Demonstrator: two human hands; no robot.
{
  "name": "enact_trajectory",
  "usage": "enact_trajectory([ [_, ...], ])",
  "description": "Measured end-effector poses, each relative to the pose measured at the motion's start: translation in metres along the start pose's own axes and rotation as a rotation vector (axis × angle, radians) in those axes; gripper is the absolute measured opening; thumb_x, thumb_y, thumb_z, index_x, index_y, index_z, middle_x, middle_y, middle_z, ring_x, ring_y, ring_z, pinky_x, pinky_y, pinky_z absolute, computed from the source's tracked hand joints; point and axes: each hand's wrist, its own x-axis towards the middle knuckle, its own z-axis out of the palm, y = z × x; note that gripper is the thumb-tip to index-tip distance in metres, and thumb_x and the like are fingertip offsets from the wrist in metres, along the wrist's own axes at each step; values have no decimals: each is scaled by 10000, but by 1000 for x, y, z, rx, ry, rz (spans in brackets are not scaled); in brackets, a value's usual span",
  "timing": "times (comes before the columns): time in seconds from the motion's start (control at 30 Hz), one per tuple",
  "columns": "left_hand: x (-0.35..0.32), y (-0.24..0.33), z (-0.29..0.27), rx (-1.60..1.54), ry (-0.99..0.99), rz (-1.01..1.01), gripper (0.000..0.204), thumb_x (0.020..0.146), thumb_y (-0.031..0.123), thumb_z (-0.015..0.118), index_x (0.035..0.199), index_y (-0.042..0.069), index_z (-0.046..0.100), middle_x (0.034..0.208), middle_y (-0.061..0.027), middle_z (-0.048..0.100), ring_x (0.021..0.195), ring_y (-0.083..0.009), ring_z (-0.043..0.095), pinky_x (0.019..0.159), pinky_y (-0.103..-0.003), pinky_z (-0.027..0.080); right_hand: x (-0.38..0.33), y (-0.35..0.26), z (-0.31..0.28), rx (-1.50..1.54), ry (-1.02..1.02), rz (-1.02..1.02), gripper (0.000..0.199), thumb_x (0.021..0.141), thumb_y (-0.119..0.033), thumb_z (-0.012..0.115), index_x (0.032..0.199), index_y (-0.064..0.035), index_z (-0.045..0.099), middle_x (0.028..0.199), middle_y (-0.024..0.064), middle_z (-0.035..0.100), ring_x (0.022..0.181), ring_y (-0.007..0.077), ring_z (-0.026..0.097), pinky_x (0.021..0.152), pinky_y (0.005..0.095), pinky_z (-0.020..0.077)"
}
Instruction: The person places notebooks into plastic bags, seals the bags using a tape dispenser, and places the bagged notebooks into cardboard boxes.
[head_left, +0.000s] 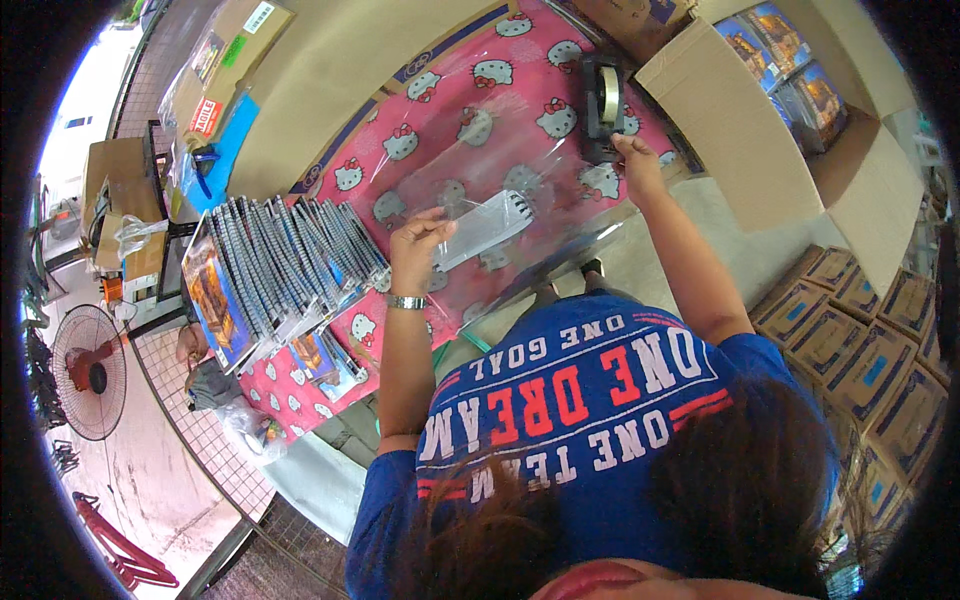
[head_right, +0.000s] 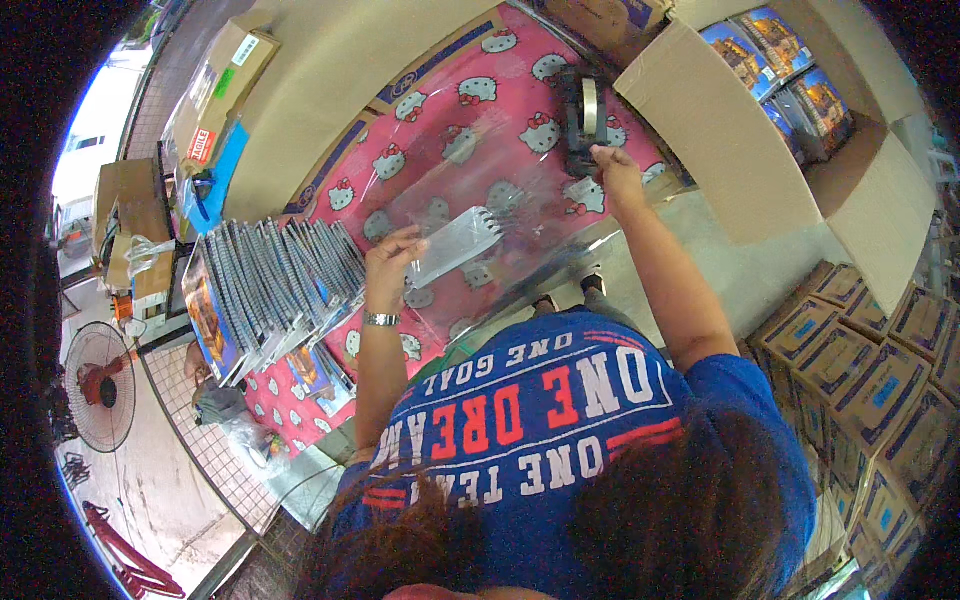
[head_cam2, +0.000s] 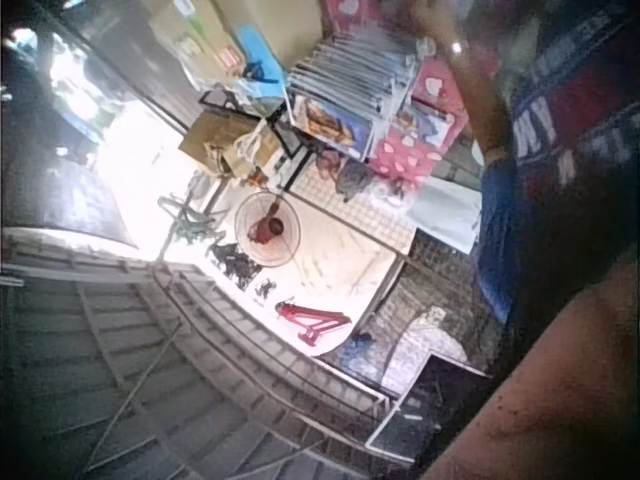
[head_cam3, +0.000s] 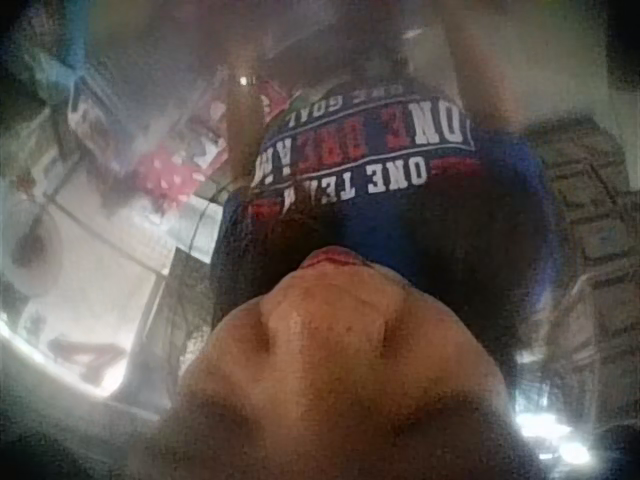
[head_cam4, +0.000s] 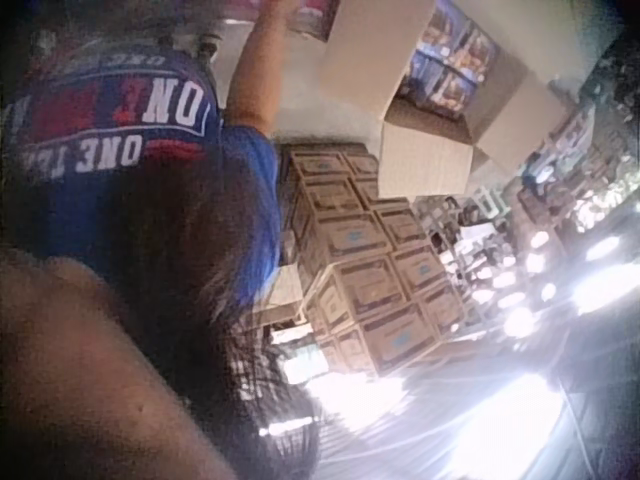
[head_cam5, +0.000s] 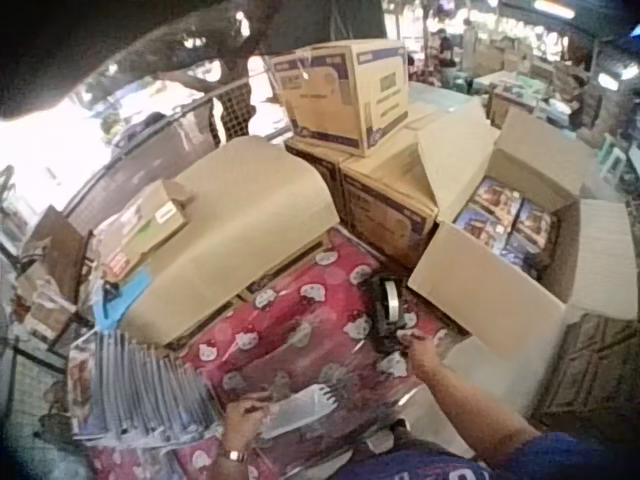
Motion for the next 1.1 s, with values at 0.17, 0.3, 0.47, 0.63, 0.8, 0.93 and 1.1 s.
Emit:
enact_trajectory([
  [0.17,-9,-20,8,-406,118,-272,171,770,146,745,851,3,696,840,-42,676,739,-89,576,710,-234,445,-37,35,-4,321,-85,-46,148,914,-167,550,797,-78,535,685,-20,496,622,77,448,500,242,352],
  [0.3,-6,-18,17,-418,144,-197,135,784,111,718,866,7,692,813,-15,661,741,-82,571,711,-229,440,-14,53,-5,554,-514,466,123,935,-147,477,820,-102,475,660,-36,446,602,63,418,489,229,322],
  [0.47,-9,-16,20,-379,235,-104,180,781,88,707,938,7,671,877,-18,647,804,-89,566,730,-228,430,-44,-65,156,-233,-992,24,197,891,-290,563,816,-107,561,657,-40,438,557,73,390,504,244,328],
  [0.63,-4,-22,18,-333,228,-94,290,762,72,715,1032,16,626,875,-23,625,824,-110,567,759,-242,436,-23,-90,256,-1466,-1507,-658,448,800,-489,644,891,-51,617,718,15,523,643,188,504,577,351,407],
  [0.8,-5,-6,30,-463,257,-109,401,775,90,712,1140,29,556,859,-38,611,822,-133,580,787,-254,446,37,9,218,-1460,-1489,291,543,765,-509,660,1058,-59,581,915,121,627,862,304,590,781,415,469],
  [0.93,-3,-36,20,-531,245,-330,349,809,205,699,1102,70,567,887,-39,624,841,-173,598,806,-277,464,53,31,152,-1257,-1312,-375,627,710,-335,733,1224,-64,499,1108,157,577,1034,313,532,918,410,415],
  [1.1,20,-32,-8,-580,-125,-672,374,868,470,581,1037,137,586,983,-50,627,974,-208,569,827,-360,469,-43,15,101,-707,-1005,-700,684,635,-207,765,1228,-31,475,1184,149,574,1023,273,572,909,364,441],
])
